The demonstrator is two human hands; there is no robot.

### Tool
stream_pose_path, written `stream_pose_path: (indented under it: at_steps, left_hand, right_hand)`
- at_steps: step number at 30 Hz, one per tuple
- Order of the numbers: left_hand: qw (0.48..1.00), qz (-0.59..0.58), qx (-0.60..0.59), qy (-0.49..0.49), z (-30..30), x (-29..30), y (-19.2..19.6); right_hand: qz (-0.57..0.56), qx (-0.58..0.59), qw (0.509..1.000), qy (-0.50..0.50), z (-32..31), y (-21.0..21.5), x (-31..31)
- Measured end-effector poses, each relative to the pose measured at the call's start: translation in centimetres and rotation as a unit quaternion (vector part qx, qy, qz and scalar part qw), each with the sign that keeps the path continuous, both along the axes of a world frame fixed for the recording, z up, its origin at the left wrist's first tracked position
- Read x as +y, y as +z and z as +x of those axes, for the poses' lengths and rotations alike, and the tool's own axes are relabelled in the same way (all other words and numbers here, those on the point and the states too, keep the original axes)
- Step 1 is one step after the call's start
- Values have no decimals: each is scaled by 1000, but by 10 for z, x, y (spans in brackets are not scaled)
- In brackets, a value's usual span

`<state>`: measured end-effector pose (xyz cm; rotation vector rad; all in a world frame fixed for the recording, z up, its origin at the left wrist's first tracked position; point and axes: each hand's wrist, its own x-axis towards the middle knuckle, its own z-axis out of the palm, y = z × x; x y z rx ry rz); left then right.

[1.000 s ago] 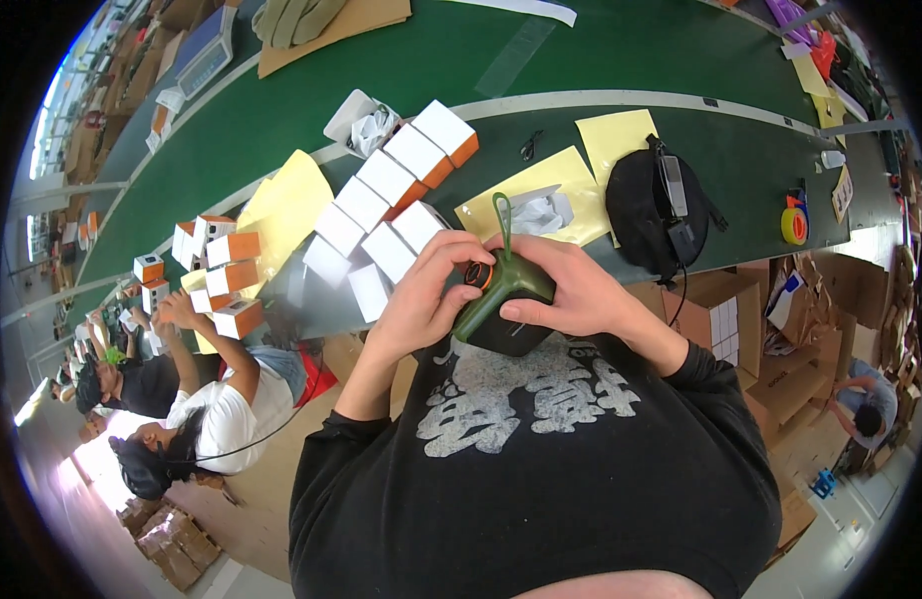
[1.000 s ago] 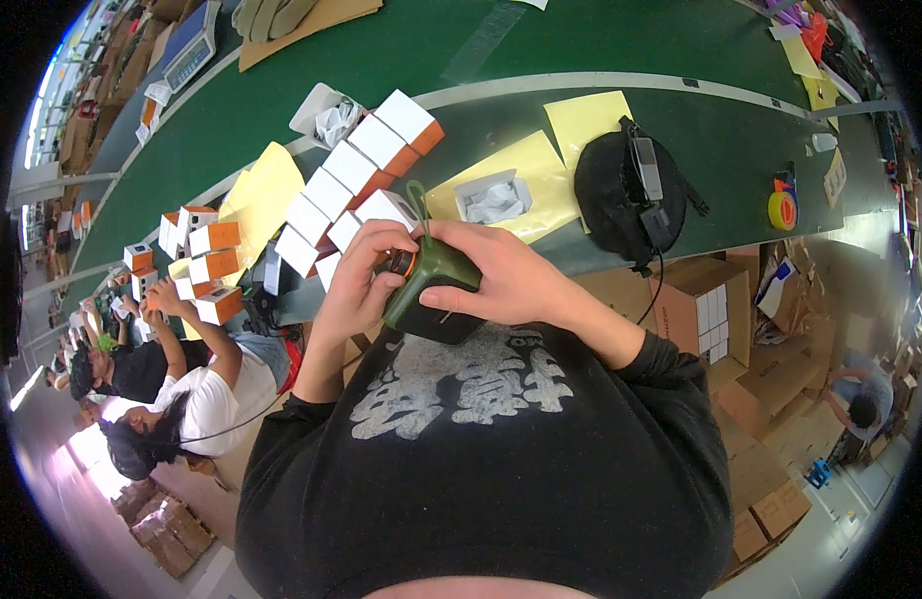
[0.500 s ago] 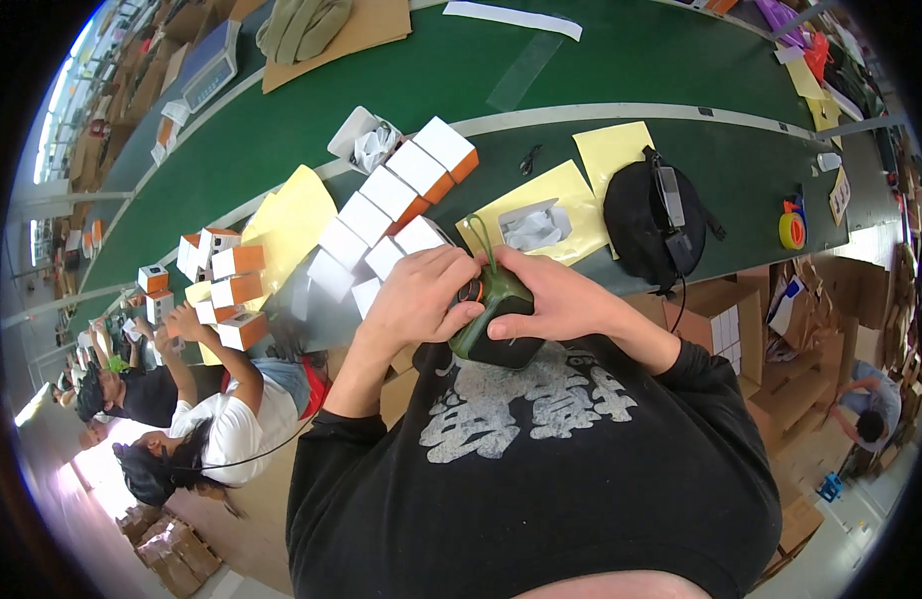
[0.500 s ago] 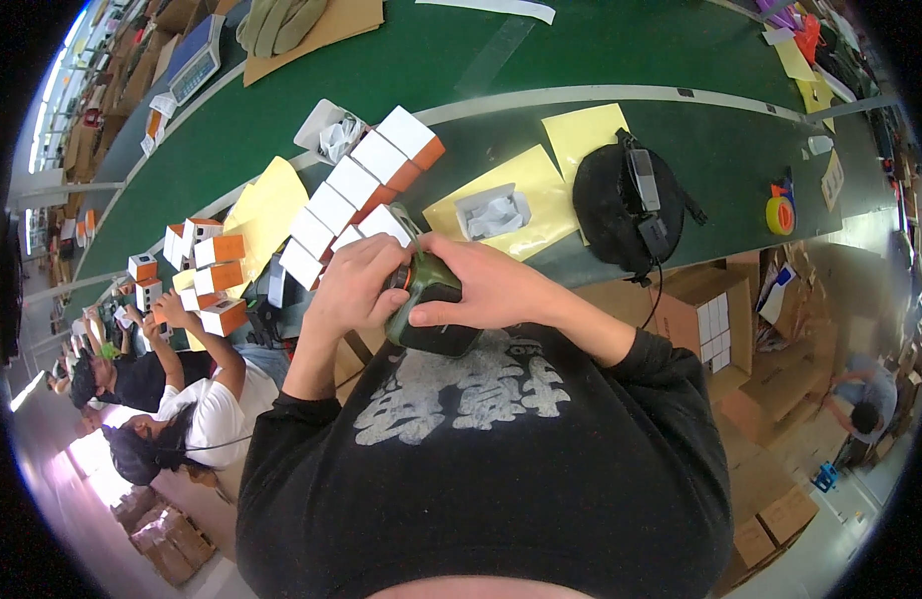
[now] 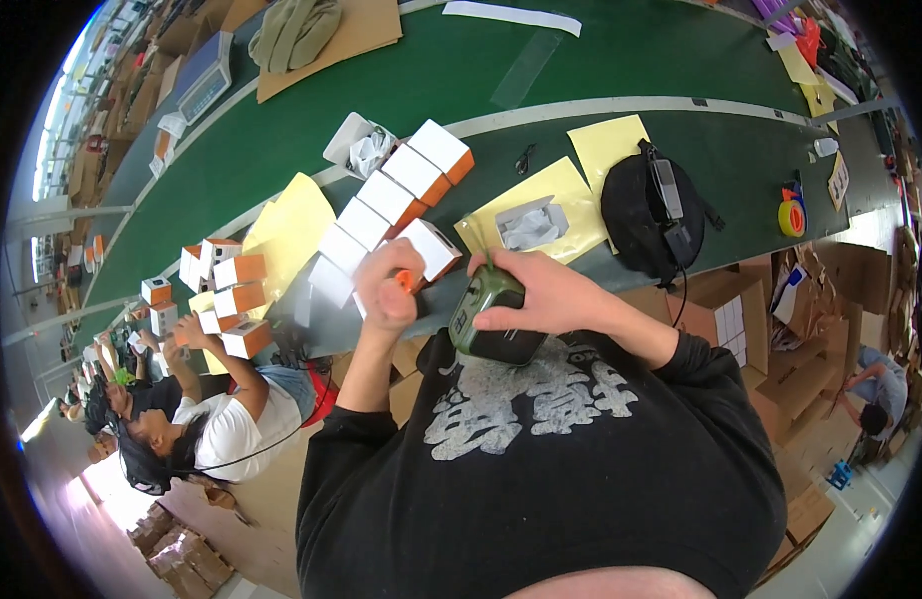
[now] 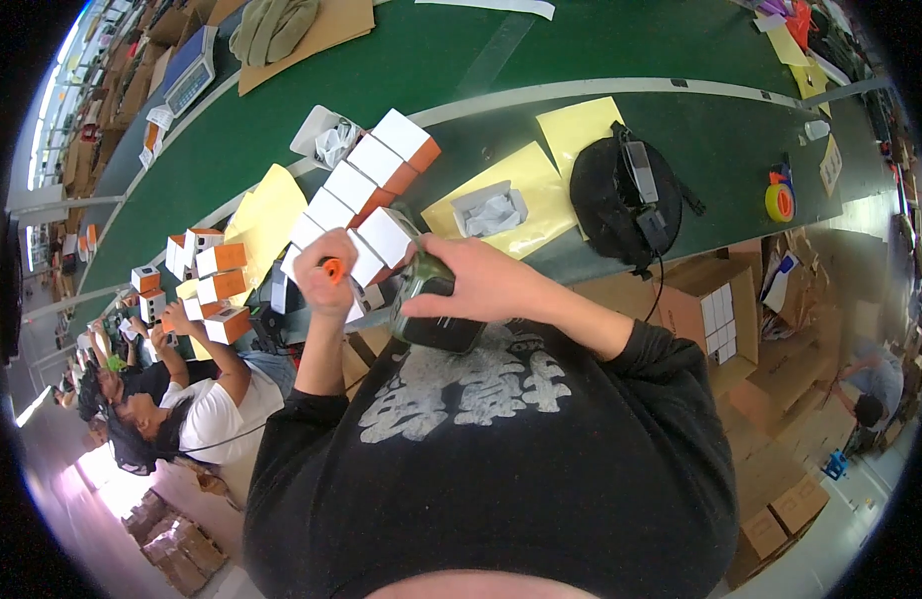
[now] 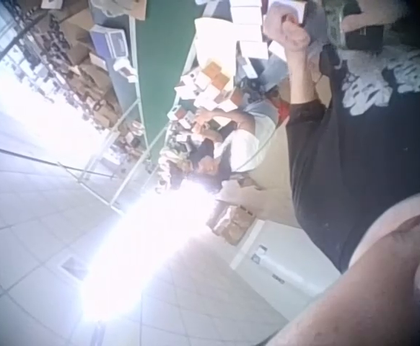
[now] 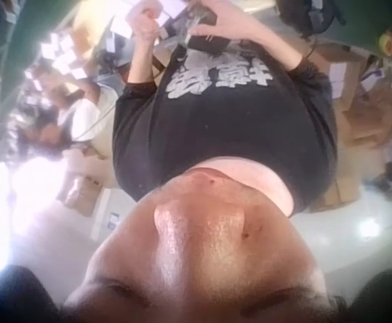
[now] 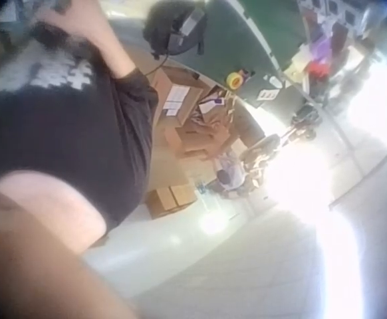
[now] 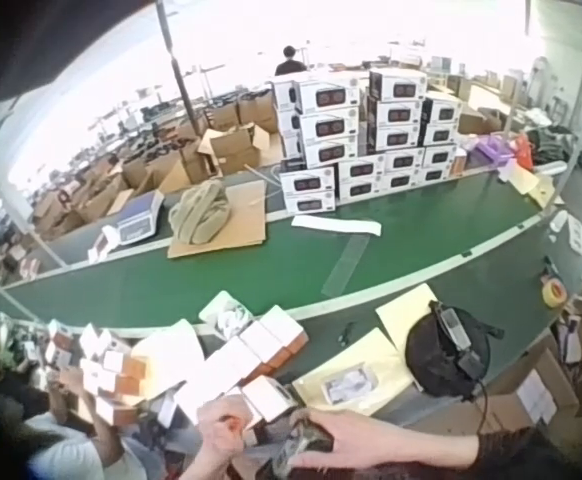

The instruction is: Packing electronic devices and accessories into cardboard boxes on an assembly line.

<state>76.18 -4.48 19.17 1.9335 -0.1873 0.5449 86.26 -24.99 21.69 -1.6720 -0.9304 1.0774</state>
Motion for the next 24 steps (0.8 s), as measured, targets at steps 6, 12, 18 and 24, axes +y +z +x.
stream_pose_path:
  at_steps: [6,12,18,24]
  left_hand:
    - [934,-322,154,32,-14,-9,-15]
    - [780,-569,260,12,-18,-19,-24]
    - [955,-67,288,-5,-41,-24,-44]
    - [952,78,297,12,-37,-32,-34]
  right_hand:
    - [88,27,996,-15,-1,-3,-2]
    - [75,72,993,-60,1,-12,-5]
    - [53,-73,990,-112,-8,-35,-5]
    - [44,-39,995,-81,-8,-49,-11]
